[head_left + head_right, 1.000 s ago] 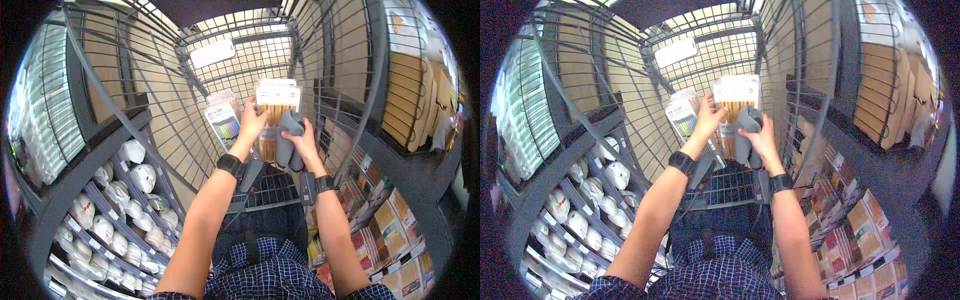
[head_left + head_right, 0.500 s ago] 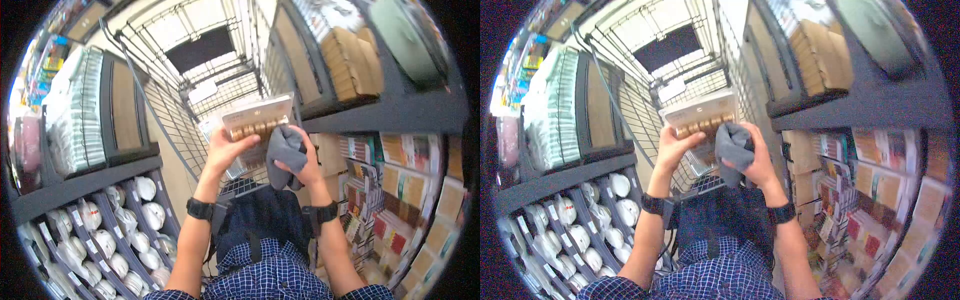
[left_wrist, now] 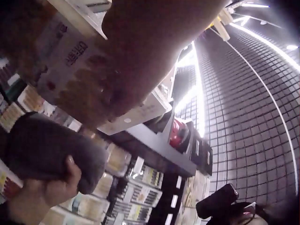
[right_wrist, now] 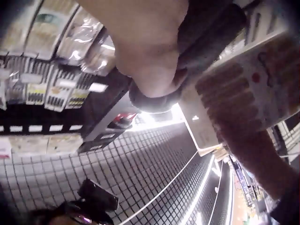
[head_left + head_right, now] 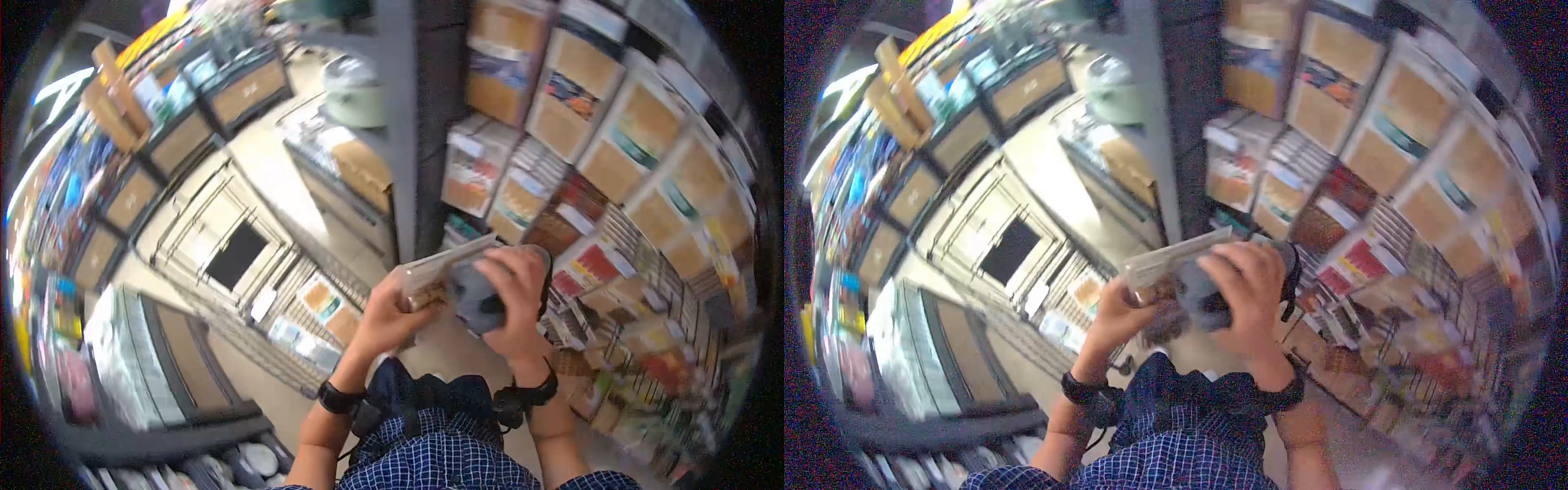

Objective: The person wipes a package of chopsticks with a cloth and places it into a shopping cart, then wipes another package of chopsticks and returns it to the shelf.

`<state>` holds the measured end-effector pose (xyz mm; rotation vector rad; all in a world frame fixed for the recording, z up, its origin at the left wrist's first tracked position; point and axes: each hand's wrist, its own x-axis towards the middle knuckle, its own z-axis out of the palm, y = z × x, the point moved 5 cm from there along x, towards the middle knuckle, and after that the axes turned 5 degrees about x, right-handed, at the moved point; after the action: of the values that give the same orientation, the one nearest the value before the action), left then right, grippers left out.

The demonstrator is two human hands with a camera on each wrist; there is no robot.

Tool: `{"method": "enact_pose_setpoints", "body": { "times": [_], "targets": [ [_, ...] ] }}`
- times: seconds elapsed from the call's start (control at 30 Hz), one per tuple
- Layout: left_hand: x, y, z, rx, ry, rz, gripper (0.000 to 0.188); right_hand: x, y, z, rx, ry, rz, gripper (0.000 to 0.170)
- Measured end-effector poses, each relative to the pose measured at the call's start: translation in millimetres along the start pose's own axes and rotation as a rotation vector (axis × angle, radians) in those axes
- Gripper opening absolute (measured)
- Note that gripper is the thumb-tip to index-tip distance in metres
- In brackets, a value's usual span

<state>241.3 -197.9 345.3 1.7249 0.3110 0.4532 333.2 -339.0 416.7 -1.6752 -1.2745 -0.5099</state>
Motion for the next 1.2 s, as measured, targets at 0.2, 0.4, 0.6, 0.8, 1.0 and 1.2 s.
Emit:
{"method": "enact_pose_setpoints", "body": {
  "times": [0.2, 0.4, 0.6, 0.8, 1.0, 1.2],
  "targets": [
    [16, 32, 62, 0.014, -0.141, 0.259, 0.046, -6, -31, -32, -0.1, 0.02, 0.006, 0.044],
    [27, 39, 59, 0.112, -0.197, 0.059, 0.043, -12, 7, -50, -0.228, 0.146, 0.124, 0.04],
    [40, 35, 35, 0.113, -0.255, 0.044, 0.044, -6, 10, -31, -0.247, 0.224, 0.244, 0.05],
    [46, 31, 32, 0.228, -0.277, 0.435, 0.047, 22, -45, 1, -0.195, 0.032, -0.096, 0.045],
    [61, 42, 32, 0.145, -0.343, 0.127, 0.042, 27, 12, -27, -0.351, 0.223, 0.14, 0.051],
    [72, 47, 26, -0.253, -0.292, 0.094, 0.04, 23, 32, -29, -0.333, 0.285, 0.157, 0.06]
  ]
}}
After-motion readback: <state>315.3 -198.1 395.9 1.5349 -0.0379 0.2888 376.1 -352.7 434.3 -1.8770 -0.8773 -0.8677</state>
